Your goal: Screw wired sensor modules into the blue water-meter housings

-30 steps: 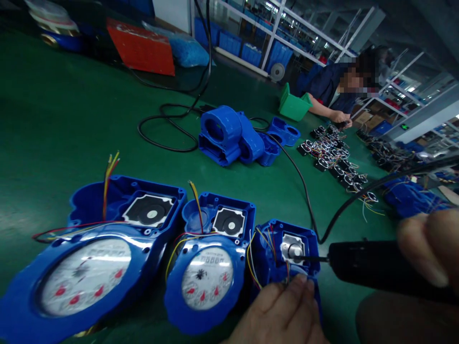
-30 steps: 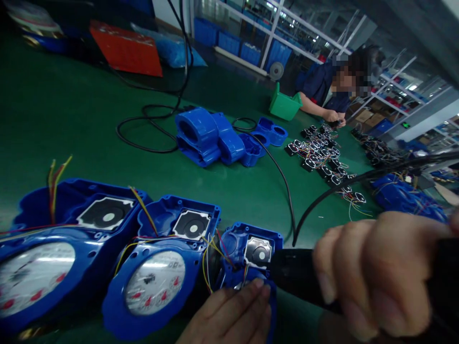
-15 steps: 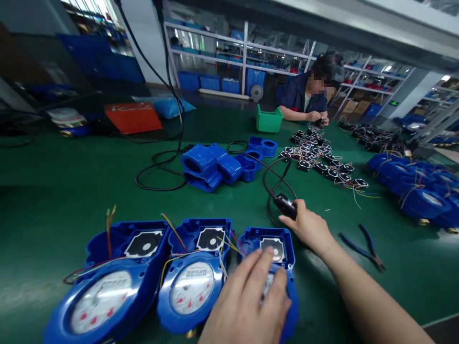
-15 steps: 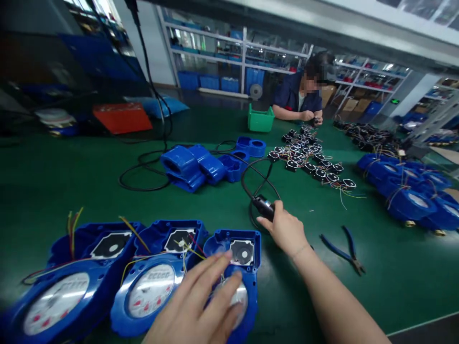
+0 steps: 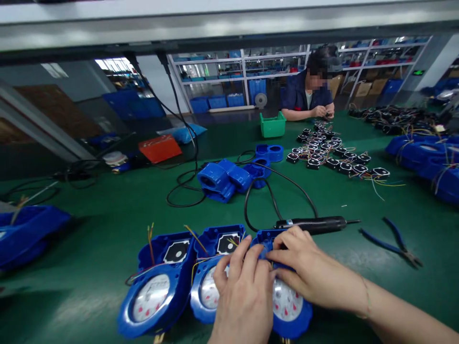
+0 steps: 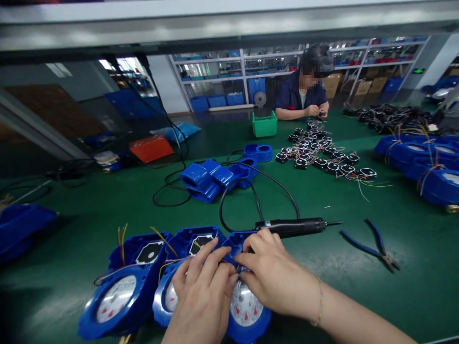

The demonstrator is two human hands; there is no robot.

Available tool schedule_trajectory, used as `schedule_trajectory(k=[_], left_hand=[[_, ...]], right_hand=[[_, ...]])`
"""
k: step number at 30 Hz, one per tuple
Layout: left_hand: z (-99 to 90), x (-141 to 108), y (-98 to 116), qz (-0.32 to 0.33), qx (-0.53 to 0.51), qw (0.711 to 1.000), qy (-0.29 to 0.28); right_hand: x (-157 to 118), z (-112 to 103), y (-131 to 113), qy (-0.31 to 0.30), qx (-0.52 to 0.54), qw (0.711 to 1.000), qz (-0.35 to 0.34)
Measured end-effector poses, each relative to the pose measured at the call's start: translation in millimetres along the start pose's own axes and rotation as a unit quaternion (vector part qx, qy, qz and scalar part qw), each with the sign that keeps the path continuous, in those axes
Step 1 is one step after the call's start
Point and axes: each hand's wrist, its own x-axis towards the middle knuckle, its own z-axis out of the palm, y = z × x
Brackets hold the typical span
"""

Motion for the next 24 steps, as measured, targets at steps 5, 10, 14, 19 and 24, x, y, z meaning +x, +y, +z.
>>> schedule_trajectory(k=[5, 10, 14, 19, 24], left_hand=[[-4.7, -14.0, -7.8, 0.023, 0.015, 0.999, -0.039], [12.4, -31.0, -0.6, 0.029, 0.007, 0.987, 0.160], [41.5, -45.3, 7.6, 0.139, -0.083, 0.966, 0.201], [67.8, -52.6, 9.1, 0.162, -0.115, 0.964, 0.178], [80.8, -52.2, 15.7, 0.103, -0.143, 0.946, 0.273]], right_hand=[[12.9, 0.9, 6.2, -0.020, 0.001, 0.999, -0.036], [12.8, 5.7, 14.2, 0.006, 0.015, 0.999, -0.046], [7.8, 14.0, 19.8, 0.047, 0.029, 0.998, -0.038], [3.6, 20.8, 20.5, 0.085, 0.049, 0.994, -0.053], [8.0, 19.7, 17.1, 0.098, 0.074, 0.990, -0.070]])
